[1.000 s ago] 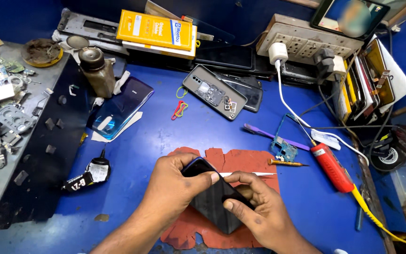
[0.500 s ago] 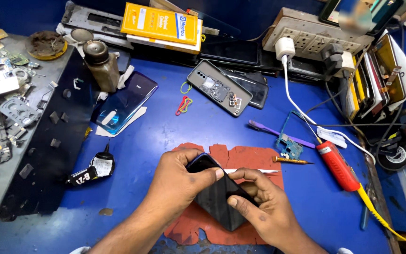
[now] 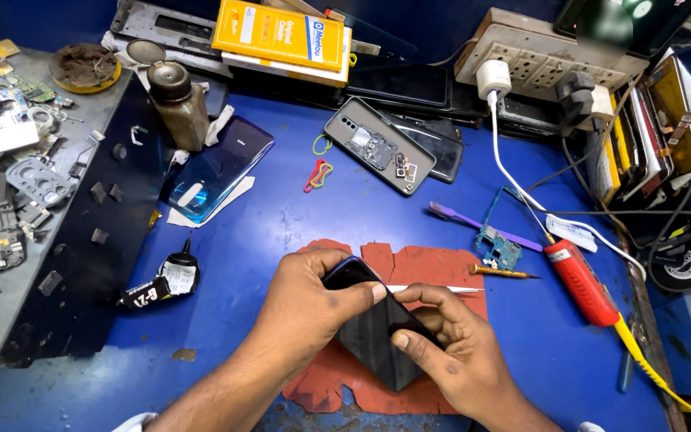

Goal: The person works on a disassembled smartphone on a rubber mat, lifting out the motherboard with their fingers and a tool, manipulating the board and connectors, then pressing the board back into the phone body and closing the back cover. They power the phone on and tap the screen as it boots to the lock screen.

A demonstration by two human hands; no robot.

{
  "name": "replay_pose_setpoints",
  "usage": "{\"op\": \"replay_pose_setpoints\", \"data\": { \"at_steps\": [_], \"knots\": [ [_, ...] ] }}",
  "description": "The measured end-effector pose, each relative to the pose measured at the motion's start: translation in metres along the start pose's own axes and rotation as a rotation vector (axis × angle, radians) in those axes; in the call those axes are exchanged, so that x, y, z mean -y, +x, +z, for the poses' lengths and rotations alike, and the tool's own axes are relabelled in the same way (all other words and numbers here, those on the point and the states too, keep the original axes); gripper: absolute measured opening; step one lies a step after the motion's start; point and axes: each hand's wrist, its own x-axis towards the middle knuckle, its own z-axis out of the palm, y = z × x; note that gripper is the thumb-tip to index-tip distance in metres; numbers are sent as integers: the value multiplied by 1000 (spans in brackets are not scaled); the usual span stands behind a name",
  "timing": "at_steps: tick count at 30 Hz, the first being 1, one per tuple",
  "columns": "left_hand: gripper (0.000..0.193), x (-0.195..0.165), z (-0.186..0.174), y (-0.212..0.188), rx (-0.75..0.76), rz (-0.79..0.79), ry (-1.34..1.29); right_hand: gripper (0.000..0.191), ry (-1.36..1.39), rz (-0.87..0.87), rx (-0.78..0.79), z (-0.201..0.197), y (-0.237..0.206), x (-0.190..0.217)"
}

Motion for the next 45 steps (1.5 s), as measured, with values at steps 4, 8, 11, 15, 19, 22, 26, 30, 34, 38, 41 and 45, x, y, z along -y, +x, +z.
{"op": "replay_pose_setpoints", "data": {
  "at_steps": [4,8,11,15,19,22,26,30,34,38,41,45],
  "knots": [
    [12,1,0,0,8,6,-23,47,2,-10,6,1,0,0],
    [13,3,-1,0,-2,14,-7,47,3,2,10,1,0,2],
    [13,3,0,1,-1,10,-6,47,-12,7,14,1,-1,3],
    [13,3,0,1,-1,11,-2,46,3,-2,27,2,-1,3],
    [15,3,0,0,-17,21,28,46,15,5,35,2,0,4],
    [16,3,0,0,-13,41,27,46,9,9,32,2,-1,5],
    [16,3,0,0,-21,35,46,46,-10,16,25,1,-1,5],
    [16,3,1,0,-18,32,36,46,-21,10,25,1,0,5],
    [15,3,1,0,-23,14,32,45,10,16,34,1,-1,5],
    [14,3,1,0,-14,14,12,45,14,3,35,2,0,5],
    [14,3,1,0,-15,15,14,46,15,2,33,2,0,4],
    [13,3,0,0,-11,19,11,46,2,-1,24,2,-1,4]
  ]
}}
